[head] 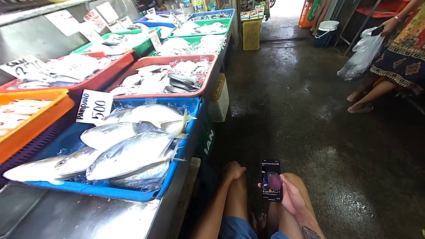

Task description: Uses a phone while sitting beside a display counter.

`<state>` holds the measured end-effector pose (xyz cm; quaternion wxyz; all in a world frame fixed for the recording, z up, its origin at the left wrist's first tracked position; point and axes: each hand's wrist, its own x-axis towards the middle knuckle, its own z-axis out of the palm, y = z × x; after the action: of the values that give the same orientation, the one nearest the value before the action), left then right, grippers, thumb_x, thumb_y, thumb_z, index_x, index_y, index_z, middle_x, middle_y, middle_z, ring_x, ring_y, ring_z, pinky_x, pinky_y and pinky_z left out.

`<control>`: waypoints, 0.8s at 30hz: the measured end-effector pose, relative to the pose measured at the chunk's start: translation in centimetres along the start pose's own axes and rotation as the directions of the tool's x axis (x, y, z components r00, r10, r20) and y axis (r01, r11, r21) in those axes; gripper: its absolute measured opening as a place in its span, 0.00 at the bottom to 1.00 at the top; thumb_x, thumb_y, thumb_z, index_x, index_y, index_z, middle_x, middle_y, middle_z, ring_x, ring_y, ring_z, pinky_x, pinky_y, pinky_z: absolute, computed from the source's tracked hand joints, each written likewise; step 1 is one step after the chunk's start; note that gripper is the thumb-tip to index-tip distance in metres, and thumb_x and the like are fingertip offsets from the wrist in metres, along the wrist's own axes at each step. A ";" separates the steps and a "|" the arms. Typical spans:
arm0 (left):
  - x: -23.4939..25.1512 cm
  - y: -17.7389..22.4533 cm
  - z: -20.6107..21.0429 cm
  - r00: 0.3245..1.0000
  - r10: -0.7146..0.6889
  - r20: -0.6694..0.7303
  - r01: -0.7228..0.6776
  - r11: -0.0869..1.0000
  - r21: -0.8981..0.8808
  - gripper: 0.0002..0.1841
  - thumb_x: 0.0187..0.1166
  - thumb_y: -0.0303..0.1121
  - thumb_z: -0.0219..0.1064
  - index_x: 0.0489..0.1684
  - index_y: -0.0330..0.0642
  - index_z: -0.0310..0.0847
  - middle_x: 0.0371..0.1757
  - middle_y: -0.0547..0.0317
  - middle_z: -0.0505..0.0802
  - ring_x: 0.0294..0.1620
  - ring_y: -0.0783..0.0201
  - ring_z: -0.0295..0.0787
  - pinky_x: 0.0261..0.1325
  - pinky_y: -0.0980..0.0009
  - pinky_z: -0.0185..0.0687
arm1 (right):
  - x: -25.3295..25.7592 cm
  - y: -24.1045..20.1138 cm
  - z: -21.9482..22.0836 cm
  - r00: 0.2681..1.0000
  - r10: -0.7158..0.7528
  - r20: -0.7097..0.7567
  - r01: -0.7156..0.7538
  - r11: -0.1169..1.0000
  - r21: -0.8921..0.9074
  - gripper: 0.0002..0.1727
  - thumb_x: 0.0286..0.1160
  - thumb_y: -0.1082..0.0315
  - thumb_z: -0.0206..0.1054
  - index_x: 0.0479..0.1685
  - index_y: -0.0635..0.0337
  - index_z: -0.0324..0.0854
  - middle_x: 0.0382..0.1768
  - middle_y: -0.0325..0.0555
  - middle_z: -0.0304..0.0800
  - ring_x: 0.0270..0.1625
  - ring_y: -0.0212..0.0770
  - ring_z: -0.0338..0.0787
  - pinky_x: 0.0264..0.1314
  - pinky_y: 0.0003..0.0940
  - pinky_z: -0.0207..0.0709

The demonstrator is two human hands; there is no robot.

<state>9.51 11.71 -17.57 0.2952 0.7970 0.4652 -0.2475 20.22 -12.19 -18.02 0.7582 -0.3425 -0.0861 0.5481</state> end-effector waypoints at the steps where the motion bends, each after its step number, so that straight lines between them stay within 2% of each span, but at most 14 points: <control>1: 0.0 0.0 0.0 1.000 0.000 -0.001 0.000 1.000 0.002 0.30 0.81 0.63 0.56 0.47 0.45 0.92 0.55 0.46 0.93 0.63 0.46 0.88 0.64 0.37 0.77 | 0.0 0.0 0.0 1.000 0.005 -0.002 -0.005 1.000 -0.001 0.30 0.89 0.52 0.47 0.82 0.61 0.63 0.68 0.66 0.83 0.67 0.59 0.88 0.69 0.55 0.84; 5: -0.1 0.0 -0.1 1.000 0.000 0.000 0.000 1.000 0.002 0.29 0.81 0.63 0.56 0.47 0.46 0.92 0.54 0.46 0.93 0.63 0.46 0.88 0.64 0.37 0.77 | 0.0 0.0 0.1 1.000 0.010 -0.011 -0.010 1.000 0.008 0.29 0.90 0.52 0.46 0.83 0.59 0.62 0.71 0.64 0.82 0.69 0.58 0.88 0.70 0.55 0.84; 10: 0.0 0.0 -0.1 1.000 0.004 0.002 -0.004 1.000 0.010 0.30 0.81 0.63 0.55 0.47 0.46 0.92 0.54 0.46 0.93 0.63 0.46 0.88 0.63 0.37 0.77 | -0.1 -0.1 0.0 1.000 0.010 0.004 -0.010 1.000 0.029 0.30 0.89 0.50 0.49 0.81 0.61 0.65 0.68 0.66 0.84 0.67 0.59 0.89 0.69 0.55 0.84; 16: 0.0 0.0 0.0 1.000 0.001 0.003 -0.001 1.000 0.011 0.30 0.82 0.62 0.55 0.47 0.45 0.92 0.55 0.46 0.93 0.64 0.46 0.88 0.64 0.37 0.77 | -0.2 -0.2 -0.1 0.999 0.028 0.029 -0.030 0.998 0.049 0.32 0.89 0.48 0.48 0.81 0.62 0.65 0.68 0.67 0.84 0.68 0.60 0.88 0.70 0.55 0.83; 19: -0.1 0.0 -0.1 1.000 0.001 0.004 -0.001 1.000 0.010 0.29 0.82 0.62 0.56 0.47 0.45 0.92 0.54 0.46 0.93 0.63 0.46 0.88 0.63 0.38 0.77 | -0.3 -0.6 -0.3 0.996 0.049 0.078 -0.056 0.994 0.092 0.30 0.84 0.56 0.53 0.82 0.60 0.62 0.68 0.67 0.83 0.67 0.61 0.88 0.70 0.57 0.83; 24: -0.2 0.1 0.0 1.000 0.011 -0.002 -0.011 1.000 -0.001 0.29 0.82 0.62 0.57 0.47 0.44 0.91 0.53 0.46 0.94 0.62 0.46 0.88 0.63 0.38 0.77 | -0.4 -0.7 -0.5 0.993 0.051 0.106 -0.048 0.998 -0.026 0.39 0.63 0.76 0.63 0.83 0.64 0.58 0.67 0.70 0.83 0.65 0.63 0.89 0.68 0.59 0.84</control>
<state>9.54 11.55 -17.36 0.2964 0.7996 0.4613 -0.2450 20.84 -12.84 -17.87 0.7347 -0.3237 -0.1241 0.5832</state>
